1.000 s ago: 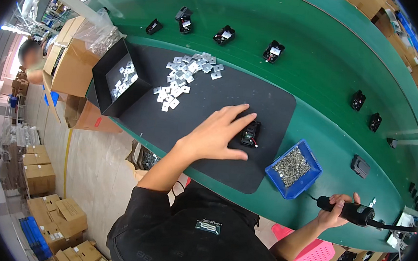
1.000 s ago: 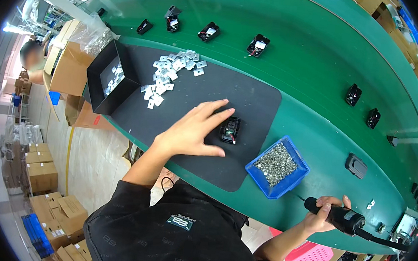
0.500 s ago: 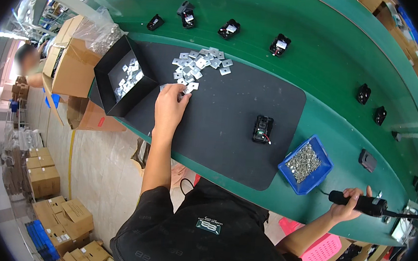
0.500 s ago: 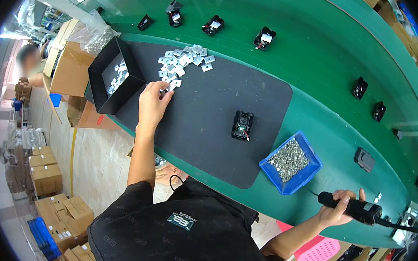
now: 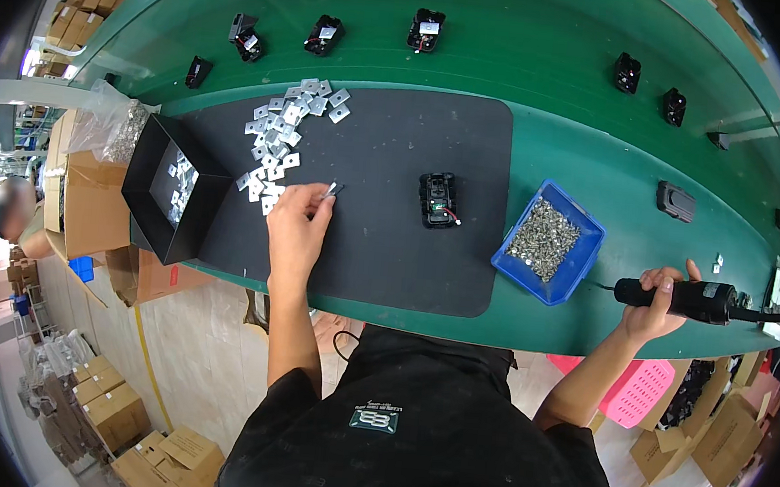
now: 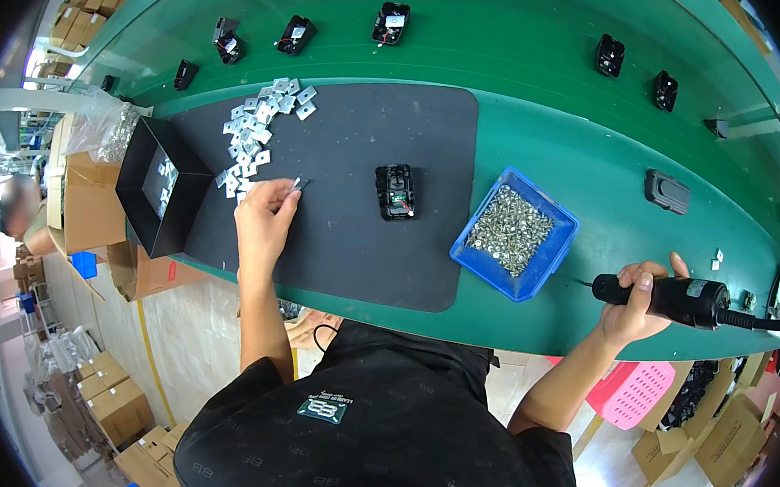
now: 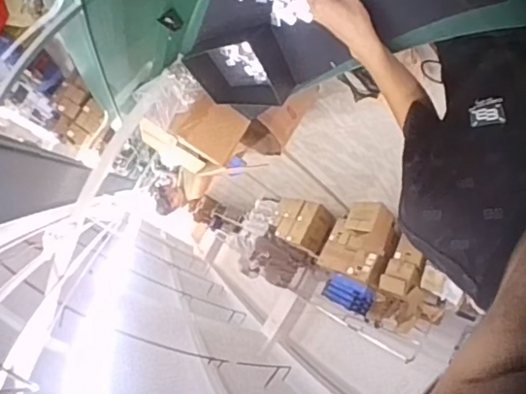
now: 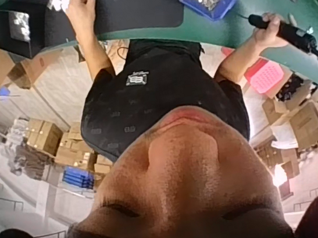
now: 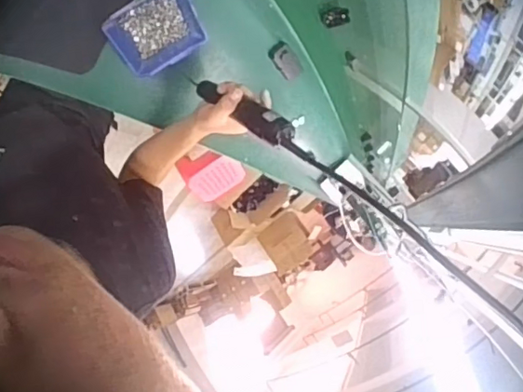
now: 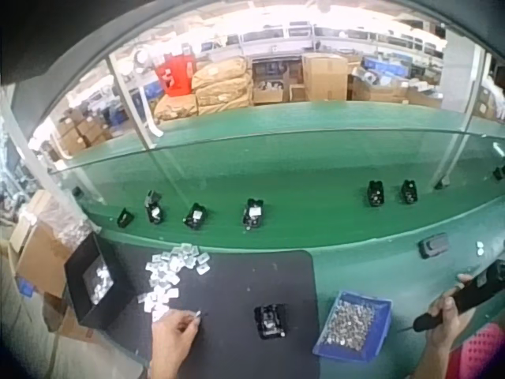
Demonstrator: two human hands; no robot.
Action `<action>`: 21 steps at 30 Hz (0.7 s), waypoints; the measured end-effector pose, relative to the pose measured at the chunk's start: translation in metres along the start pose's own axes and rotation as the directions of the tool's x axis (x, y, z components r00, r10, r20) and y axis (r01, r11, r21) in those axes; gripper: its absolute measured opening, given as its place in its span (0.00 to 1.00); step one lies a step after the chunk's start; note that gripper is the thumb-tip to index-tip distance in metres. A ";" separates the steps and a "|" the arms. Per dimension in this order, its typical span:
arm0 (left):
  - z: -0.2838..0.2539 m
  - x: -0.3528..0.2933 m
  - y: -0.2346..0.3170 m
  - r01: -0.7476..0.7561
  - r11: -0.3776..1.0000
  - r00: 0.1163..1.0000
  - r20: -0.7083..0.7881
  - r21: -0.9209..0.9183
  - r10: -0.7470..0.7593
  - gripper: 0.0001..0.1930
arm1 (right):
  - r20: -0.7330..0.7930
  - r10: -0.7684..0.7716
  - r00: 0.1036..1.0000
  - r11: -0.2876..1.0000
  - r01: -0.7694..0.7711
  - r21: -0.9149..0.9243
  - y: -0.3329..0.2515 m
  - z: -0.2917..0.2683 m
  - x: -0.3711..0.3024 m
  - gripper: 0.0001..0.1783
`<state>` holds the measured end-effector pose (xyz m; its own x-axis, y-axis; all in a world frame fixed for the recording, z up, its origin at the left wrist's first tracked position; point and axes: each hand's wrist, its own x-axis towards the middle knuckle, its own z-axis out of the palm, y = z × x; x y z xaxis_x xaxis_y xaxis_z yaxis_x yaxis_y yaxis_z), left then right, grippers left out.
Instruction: Assembling electronic components using an electric screwdriver.
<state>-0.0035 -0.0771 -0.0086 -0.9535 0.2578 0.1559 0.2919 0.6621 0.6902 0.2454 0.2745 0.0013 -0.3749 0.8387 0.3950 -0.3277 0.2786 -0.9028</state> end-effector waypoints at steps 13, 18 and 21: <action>0.047 -0.001 0.071 -0.345 0.917 0.899 0.210 -0.203 0.385 0.06 | -0.017 -0.016 1.000 0.999 0.015 -0.031 -0.003 0.005 -0.004 0.25; 0.061 0.001 0.066 -0.383 0.916 0.888 0.225 -0.120 0.401 0.06 | -0.009 -0.021 1.000 0.999 0.021 -0.039 -0.003 0.005 -0.008 0.25; 0.060 0.002 0.067 -0.343 0.929 0.893 0.259 -0.137 0.368 0.08 | -0.008 -0.016 1.000 0.999 0.016 -0.033 -0.003 0.003 -0.007 0.25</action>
<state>0.0184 0.0100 -0.0045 -0.7249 0.6560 0.2101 0.5881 0.4306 0.6846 0.2461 0.2661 0.0018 -0.3622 0.8381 0.4078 -0.3046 0.3071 -0.9016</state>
